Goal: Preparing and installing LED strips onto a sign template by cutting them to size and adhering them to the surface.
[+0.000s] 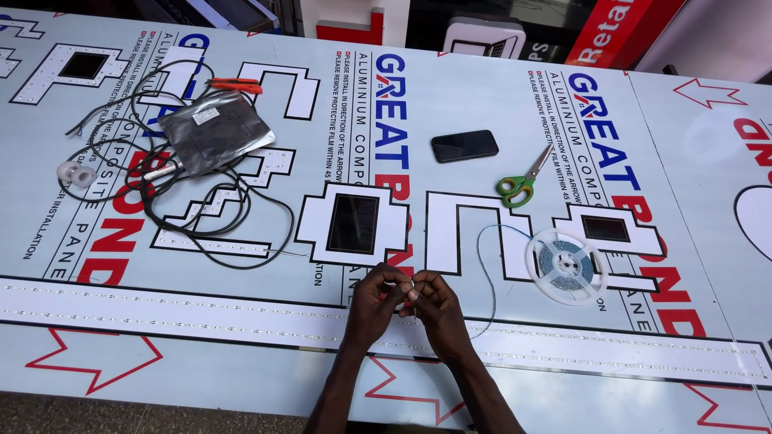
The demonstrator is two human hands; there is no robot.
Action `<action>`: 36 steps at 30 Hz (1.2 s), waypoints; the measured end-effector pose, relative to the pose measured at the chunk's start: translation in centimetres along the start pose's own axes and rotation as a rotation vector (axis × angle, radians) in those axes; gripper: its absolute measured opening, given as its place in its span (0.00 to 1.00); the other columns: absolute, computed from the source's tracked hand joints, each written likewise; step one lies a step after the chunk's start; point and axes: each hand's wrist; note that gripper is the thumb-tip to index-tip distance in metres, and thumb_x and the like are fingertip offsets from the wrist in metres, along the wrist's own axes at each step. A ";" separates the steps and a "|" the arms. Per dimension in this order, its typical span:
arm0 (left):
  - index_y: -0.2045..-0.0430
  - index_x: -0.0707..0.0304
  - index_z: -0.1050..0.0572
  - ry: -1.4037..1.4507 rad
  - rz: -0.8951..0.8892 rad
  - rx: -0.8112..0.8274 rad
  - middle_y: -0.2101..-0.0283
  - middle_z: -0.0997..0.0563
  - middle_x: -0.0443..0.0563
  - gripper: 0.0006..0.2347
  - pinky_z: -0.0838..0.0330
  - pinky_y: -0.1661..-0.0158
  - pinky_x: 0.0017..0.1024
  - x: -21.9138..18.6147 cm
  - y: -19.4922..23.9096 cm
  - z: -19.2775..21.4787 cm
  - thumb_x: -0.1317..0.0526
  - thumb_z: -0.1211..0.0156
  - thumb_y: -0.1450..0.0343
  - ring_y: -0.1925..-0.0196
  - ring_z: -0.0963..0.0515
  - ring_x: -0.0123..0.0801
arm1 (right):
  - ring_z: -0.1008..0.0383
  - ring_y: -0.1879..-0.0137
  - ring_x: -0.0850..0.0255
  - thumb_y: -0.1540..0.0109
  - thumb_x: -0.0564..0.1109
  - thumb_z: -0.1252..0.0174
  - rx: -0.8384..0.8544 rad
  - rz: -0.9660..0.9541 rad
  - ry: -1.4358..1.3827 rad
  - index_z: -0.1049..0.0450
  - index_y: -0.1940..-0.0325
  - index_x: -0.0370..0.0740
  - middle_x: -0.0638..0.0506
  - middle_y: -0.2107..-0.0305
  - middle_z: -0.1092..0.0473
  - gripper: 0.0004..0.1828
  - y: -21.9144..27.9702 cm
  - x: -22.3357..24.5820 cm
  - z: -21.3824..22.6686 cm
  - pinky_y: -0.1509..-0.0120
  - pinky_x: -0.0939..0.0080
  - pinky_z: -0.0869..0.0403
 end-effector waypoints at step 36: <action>0.34 0.73 0.25 -0.382 -0.186 -0.146 0.33 0.25 0.73 0.17 0.27 0.32 0.58 -1.8 1.4 -9.7 0.70 0.46 0.20 0.28 0.26 0.67 | 0.18 0.69 0.58 0.27 0.38 0.36 -0.308 0.397 0.203 0.22 0.49 0.41 0.42 0.68 0.22 0.03 0.6 8.5 14.4 0.68 0.65 0.21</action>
Point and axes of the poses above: each hand's wrist, its own y-axis away from the middle knuckle, its own z-axis out of the back of the hand, x = y × z
